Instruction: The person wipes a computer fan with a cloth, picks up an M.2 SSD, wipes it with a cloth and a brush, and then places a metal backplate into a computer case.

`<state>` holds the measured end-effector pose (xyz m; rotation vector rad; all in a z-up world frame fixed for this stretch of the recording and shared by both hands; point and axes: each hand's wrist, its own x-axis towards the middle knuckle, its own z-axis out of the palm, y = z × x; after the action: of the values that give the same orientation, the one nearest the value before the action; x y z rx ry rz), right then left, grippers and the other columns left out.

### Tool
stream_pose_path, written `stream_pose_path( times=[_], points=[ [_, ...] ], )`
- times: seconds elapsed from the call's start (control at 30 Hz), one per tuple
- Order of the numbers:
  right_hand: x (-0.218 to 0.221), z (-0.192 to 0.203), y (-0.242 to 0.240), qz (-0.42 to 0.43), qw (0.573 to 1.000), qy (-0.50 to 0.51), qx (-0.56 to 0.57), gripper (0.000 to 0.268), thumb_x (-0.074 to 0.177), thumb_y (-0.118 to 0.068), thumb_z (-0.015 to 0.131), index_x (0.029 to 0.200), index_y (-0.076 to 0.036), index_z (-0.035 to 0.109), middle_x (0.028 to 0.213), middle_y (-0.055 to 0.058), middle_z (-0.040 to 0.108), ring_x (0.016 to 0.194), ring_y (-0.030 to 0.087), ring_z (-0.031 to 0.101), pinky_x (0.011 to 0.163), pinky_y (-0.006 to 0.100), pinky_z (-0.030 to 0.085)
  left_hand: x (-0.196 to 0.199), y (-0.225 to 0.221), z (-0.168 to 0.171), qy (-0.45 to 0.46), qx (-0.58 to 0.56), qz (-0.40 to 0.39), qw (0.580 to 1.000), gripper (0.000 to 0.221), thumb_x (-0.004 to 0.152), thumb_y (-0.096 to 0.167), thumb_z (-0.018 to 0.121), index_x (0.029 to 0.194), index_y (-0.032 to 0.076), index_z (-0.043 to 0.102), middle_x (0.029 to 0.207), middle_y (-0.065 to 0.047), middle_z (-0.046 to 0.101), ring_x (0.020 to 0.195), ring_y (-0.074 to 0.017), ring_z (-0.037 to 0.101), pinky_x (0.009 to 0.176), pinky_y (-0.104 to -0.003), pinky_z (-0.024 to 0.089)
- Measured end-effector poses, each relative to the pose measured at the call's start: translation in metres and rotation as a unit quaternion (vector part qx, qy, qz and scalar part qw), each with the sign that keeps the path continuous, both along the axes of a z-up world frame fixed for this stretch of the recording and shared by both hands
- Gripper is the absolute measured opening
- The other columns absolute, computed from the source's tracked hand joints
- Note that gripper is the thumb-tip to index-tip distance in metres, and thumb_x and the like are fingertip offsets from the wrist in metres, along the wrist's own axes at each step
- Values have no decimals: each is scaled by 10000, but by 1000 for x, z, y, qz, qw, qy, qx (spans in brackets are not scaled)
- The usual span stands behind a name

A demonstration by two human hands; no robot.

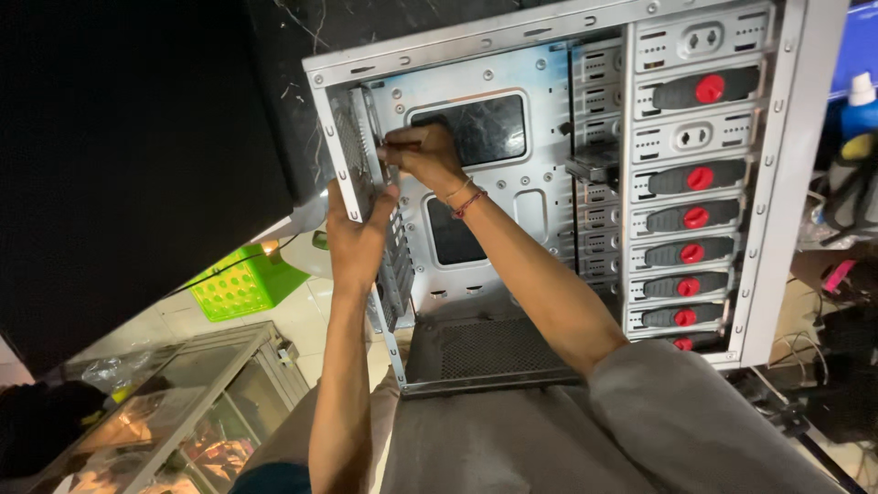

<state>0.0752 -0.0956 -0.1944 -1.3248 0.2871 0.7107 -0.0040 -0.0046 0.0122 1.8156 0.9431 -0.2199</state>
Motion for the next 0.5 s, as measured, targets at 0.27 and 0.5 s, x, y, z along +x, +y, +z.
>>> stream_pose_path(
  times=[0.27,0.5],
  points=[
    [-22,1,-14,72,994,74,23,657,787,-217,1052,1309,60,765,1089,208,824,1014,249,815,909,395,691,-4,-2,2,-11,-11,14,1000,363,971,366,835,1141,131,616,965,-88,675,1012,-233,686,942,-440,531],
    [-29,-14,-14,61,997,9,-52,406,764,-129,931,1164,-90,873,903,130,856,827,170,837,708,293,686,-4,-2,-2,-30,-13,8,999,367,978,367,833,1158,132,618,989,-99,686,1056,-232,691,1009,-444,519]
  ],
)
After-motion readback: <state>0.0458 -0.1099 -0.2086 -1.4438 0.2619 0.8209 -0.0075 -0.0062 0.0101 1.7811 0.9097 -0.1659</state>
